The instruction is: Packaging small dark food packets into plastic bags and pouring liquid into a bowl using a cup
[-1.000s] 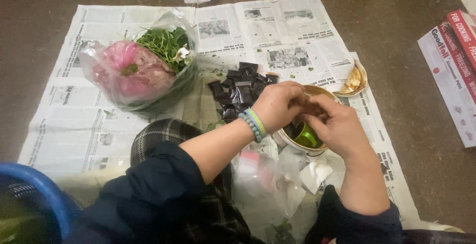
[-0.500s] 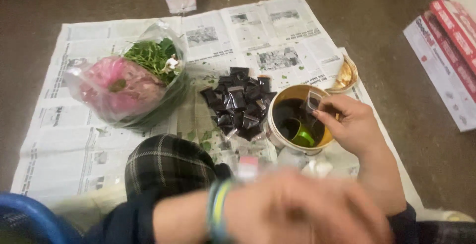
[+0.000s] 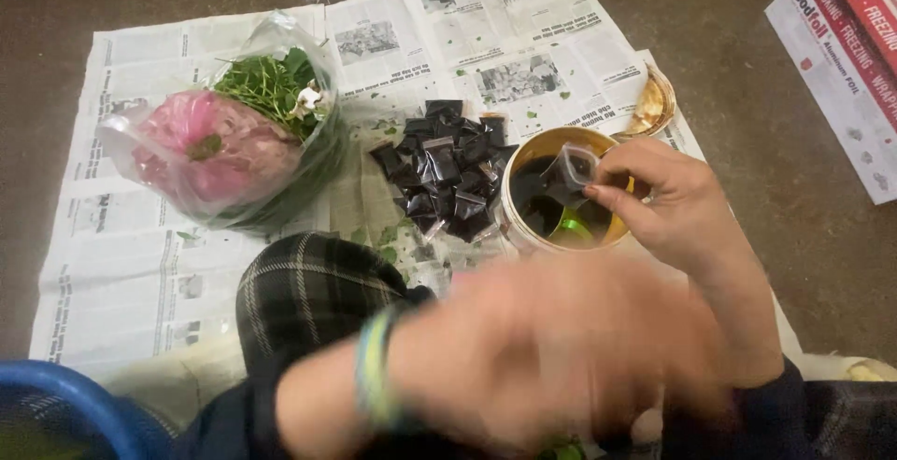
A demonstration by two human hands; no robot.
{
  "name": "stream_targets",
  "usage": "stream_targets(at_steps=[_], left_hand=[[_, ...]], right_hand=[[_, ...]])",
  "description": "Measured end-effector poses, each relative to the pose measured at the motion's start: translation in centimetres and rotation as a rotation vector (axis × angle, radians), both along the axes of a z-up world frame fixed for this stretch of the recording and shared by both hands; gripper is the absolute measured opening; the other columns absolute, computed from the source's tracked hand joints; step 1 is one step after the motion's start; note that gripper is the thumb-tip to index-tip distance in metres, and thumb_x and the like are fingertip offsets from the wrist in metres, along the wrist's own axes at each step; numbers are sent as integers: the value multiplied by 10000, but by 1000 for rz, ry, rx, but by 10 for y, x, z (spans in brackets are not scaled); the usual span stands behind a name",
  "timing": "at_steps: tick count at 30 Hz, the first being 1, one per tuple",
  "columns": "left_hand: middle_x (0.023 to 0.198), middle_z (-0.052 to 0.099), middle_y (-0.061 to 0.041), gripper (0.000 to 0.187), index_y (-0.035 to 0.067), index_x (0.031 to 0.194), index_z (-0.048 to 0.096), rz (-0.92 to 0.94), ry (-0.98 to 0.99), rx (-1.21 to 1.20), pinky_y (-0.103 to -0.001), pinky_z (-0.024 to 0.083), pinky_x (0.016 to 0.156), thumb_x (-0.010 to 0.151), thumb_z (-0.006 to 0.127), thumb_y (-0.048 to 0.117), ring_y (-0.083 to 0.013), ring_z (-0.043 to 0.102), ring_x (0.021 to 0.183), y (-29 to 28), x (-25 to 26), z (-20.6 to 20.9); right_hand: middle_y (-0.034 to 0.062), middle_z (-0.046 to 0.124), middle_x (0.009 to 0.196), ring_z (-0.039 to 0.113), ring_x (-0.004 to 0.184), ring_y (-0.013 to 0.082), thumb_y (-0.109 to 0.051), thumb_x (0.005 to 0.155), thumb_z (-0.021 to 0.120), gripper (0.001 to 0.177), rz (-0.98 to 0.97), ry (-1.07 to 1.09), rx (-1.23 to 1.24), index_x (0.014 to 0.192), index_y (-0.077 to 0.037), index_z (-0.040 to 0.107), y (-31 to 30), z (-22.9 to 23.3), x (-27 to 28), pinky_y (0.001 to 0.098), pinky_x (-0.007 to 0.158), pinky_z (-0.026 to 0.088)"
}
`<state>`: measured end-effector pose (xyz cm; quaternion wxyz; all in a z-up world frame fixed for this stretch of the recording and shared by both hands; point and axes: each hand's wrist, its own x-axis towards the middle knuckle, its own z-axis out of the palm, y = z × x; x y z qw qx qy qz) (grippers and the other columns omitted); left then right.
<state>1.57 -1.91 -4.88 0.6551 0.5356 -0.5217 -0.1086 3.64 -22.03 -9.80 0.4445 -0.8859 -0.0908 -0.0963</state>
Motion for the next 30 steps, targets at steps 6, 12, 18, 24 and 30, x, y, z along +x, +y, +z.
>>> stream_targets(at_steps=[6, 12, 18, 24, 30], left_hand=[[867, 506, -32, 281, 94, 978, 580, 498, 89, 418, -206, 472, 612, 703, 635, 79, -98, 514, 673, -23, 59, -57], [812, 595, -17, 157, 84, 818, 644, 542, 220, 482, -205, 521, 630, 663, 657, 68, -98, 594, 673, -26, 61, -53], [677, 549, -4, 44, 55, 713, 642, 521, 310, 383, -188, 454, 515, 675, 661, 42, -66, 506, 558, -26, 60, -61], [720, 511, 2, 36, 56, 723, 618, 571, 167, 382, -190, 433, 529, 702, 628, 29, -79, 479, 572, -29, 58, -64], [741, 513, -22, 52, 46, 696, 533, 660, -59, 346, -236, 442, 565, 687, 551, -2, -146, 508, 602, -35, 53, -65]], right_hand=[[33, 562, 793, 488, 732, 127, 62, 637, 611, 143, 156, -49, 49, 757, -13, 587, 0, 13, -10, 210, 631, 380], [69, 575, 799, 490, 690, 124, 79, 639, 624, 130, 128, -61, 154, 739, 8, 581, -1, 14, -17, 195, 580, 364], [43, 573, 779, 518, 676, 106, 83, 678, 614, 199, 42, -48, 225, 834, -24, 552, -2, 4, -20, 191, 606, 416], [60, 539, 776, 489, 685, 113, 118, 676, 560, 310, 56, -40, 260, 930, -23, 451, 4, -2, -17, 193, 641, 427], [72, 530, 828, 513, 759, 139, 110, 691, 526, 344, 116, -54, 189, 1000, -16, 442, 9, -4, -14, 224, 708, 435]])
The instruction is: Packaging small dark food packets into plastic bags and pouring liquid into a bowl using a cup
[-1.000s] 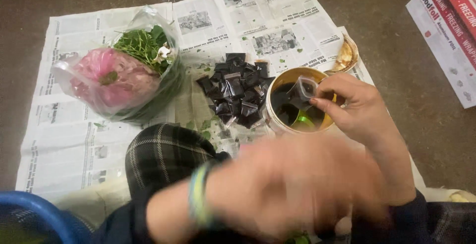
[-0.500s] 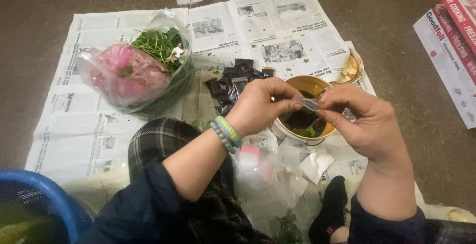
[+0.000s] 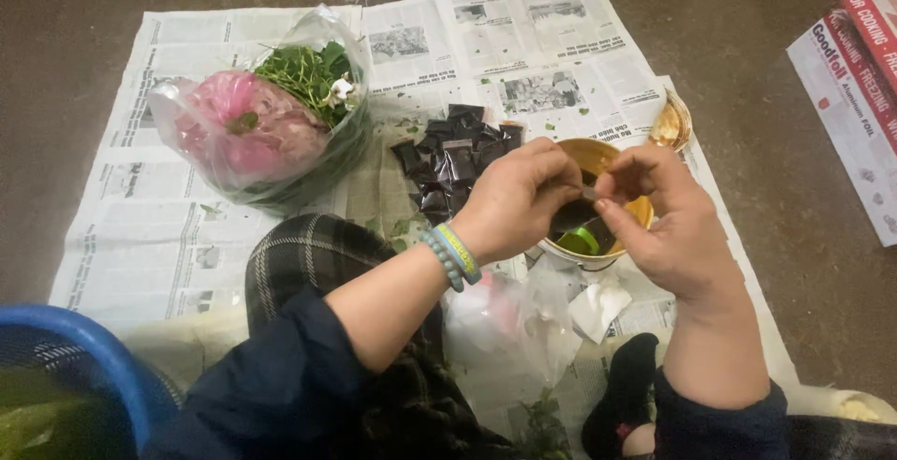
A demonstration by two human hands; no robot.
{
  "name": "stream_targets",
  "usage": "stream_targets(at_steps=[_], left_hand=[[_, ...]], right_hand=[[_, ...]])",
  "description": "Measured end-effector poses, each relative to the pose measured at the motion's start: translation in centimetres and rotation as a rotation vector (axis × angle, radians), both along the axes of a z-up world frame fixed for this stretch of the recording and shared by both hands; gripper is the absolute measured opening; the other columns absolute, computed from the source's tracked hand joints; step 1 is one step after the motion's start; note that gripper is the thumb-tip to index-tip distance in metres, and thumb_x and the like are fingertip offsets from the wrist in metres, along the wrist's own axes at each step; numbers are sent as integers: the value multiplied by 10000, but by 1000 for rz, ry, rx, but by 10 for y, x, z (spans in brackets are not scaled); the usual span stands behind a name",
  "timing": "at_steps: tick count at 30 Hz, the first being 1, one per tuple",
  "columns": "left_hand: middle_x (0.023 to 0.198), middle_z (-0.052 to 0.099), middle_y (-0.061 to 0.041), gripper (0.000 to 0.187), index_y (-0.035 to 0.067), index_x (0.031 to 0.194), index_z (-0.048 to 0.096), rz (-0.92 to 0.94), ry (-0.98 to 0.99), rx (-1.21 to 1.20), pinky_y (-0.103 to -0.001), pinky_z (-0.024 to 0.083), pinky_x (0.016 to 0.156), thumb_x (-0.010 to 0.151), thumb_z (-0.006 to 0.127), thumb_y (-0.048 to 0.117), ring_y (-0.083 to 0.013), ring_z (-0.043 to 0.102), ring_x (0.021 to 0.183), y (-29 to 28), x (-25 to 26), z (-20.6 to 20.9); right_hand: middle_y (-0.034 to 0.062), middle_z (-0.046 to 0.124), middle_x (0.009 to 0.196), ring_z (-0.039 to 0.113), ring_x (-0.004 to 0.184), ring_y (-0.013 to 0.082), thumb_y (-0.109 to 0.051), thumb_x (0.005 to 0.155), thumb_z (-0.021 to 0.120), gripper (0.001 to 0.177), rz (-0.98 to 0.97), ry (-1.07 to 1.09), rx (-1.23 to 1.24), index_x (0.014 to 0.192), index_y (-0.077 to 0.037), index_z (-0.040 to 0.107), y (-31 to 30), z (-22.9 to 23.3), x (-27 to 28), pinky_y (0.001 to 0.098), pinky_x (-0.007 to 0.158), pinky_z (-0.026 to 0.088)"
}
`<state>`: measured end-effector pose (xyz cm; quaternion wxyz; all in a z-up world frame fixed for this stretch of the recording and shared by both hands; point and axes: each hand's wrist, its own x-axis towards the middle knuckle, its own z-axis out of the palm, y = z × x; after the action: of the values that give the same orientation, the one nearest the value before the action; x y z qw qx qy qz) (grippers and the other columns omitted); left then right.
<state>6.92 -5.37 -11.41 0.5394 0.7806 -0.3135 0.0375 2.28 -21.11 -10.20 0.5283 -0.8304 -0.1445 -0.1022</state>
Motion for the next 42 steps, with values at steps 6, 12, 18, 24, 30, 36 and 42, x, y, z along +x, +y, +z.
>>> stream_targets(at_steps=[6, 12, 18, 24, 30, 36, 42], left_hand=[[684, 590, -20, 39, 47, 663, 611, -19, 220, -29, -193, 499, 577, 657, 647, 35, -89, 557, 577, 2, 1, -1], [499, 567, -36, 110, 10, 600, 615, -141, 624, -277, -159, 371, 373, 612, 716, 52, -57, 436, 401, 4, 7, -10], [525, 544, -37, 133, -6, 628, 596, -194, 737, -423, -169, 364, 396, 662, 675, 96, -71, 426, 428, 4, 3, -13], [557, 527, 28, 48, 41, 700, 606, -105, 337, -177, -154, 390, 427, 728, 606, 80, -36, 436, 480, 3, 10, -23], [529, 512, 27, 85, 64, 680, 576, 11, 260, -88, -173, 392, 378, 739, 592, 123, -44, 428, 410, 7, 13, -19], [578, 518, -6, 116, 70, 677, 501, 101, 127, 45, -225, 444, 454, 753, 560, 135, -93, 478, 471, 9, 18, -23], [643, 556, -26, 86, 61, 735, 417, 15, 124, 49, -266, 453, 525, 724, 498, 37, -143, 522, 544, 9, 12, -21]], right_hand=[[45, 532, 776, 462, 657, 104, 94, 710, 535, 263, -73, -5, -45, 944, -17, 488, 6, -3, -2, 186, 618, 391], [73, 505, 834, 468, 726, 126, 118, 735, 511, 284, 72, 8, 6, 977, -9, 434, 6, -4, 0, 204, 666, 397], [117, 479, 845, 442, 709, 150, 126, 745, 468, 233, 53, -48, -80, 959, 56, 413, 11, -5, -1, 211, 656, 383], [106, 485, 846, 437, 694, 131, 141, 762, 512, 228, 35, -8, -81, 948, 46, 424, 8, -9, 1, 194, 621, 377], [111, 486, 870, 447, 758, 144, 137, 798, 515, 225, 39, 63, 11, 988, 50, 432, -11, -18, 2, 205, 698, 382], [111, 480, 875, 456, 766, 143, 114, 823, 490, 205, 83, 108, 35, 997, 43, 409, -10, -21, 4, 205, 725, 388], [71, 461, 892, 446, 760, 121, 89, 756, 585, 378, 57, 106, 43, 1083, 8, 413, 4, -28, 8, 201, 684, 382]])
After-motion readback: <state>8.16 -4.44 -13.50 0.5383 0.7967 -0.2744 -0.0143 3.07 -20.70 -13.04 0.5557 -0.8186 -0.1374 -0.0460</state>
